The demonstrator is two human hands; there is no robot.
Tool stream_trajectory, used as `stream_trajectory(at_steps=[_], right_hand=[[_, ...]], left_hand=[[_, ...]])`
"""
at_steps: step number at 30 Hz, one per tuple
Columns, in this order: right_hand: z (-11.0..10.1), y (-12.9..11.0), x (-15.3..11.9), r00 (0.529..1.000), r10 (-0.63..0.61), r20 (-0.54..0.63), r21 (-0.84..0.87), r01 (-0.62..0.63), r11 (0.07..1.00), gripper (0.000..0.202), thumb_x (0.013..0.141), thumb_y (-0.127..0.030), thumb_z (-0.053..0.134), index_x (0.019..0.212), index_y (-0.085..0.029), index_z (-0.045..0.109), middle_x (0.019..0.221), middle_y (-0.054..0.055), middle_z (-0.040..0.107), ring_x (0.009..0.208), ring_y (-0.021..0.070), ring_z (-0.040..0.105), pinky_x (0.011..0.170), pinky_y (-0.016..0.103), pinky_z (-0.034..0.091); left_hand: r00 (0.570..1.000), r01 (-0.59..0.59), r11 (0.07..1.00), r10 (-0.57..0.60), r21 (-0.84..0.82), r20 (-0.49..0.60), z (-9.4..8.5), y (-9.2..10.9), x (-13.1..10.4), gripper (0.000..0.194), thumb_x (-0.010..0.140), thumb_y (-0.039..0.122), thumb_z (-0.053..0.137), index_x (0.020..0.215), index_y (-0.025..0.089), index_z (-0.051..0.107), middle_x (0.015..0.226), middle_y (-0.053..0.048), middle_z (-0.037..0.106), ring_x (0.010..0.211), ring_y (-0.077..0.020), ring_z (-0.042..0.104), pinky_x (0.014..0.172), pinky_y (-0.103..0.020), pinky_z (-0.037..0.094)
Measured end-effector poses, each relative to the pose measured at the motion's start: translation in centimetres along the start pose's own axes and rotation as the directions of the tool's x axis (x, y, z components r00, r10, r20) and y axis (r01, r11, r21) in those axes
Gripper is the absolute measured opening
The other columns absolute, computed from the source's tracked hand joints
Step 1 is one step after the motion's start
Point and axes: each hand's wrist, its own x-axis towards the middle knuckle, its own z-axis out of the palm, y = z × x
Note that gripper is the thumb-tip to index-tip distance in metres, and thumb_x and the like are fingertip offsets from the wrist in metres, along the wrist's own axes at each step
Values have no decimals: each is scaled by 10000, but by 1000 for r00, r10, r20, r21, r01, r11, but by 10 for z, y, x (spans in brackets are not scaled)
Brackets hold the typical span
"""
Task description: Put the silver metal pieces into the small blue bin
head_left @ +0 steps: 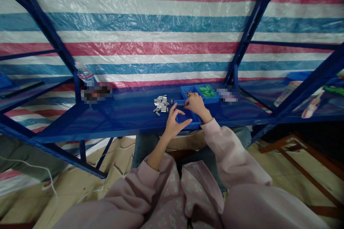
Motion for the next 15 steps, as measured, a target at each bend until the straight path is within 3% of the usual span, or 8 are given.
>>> stream_trajectory(at_steps=[6, 9, 12, 15], right_hand=[[1, -1, 2, 1000, -6, 25, 5, 6, 1000, 118, 740, -294, 728, 804, -203, 769, 1261, 139, 557, 1208, 345, 398, 953, 445, 361], [-1, -1, 2, 999, -7, 48, 21, 6, 1000, 144, 735, -328, 742, 820, -214, 770, 1261, 133, 559, 1217, 348, 393, 960, 456, 350], [-7, 7, -4, 999, 6, 41, 100, -10, 995, 200, 729, -377, 754, 883, -250, 767, 1323, 118, 524, 1253, 353, 373, 993, 490, 316], [-12, 20, -21, 994, 77, -72, 225, -59, 973, 234, 763, -420, 713, 940, -272, 753, 1316, 112, 543, 1267, 345, 401, 1006, 518, 316]], left_hand=[[1000, 4, 1000, -4, -2, 14, 1, 0, -1, 326, 705, 402, 747, 917, 199, 604, 1492, -106, 320, 1391, -269, 317, 1139, -430, 250], [1000, 2, 998, -2, -55, 4, -1, -1, -1, 505, 716, 436, 734, 1131, 218, 546, 1478, -118, 340, 1384, -266, 324, 1128, -426, 272], [995, -13, 991, 0, -131, -98, -14, -8, 1, 524, 828, 468, 605, 1272, 233, 457, 1420, -110, 427, 1335, -234, 396, 1094, -396, 316], [961, -17, 1000, 16, 1, -276, -41, -19, 5, 340, 866, 448, 549, 1124, 228, 573, 1218, -81, 592, 1191, -220, 515, 1056, -373, 339]])
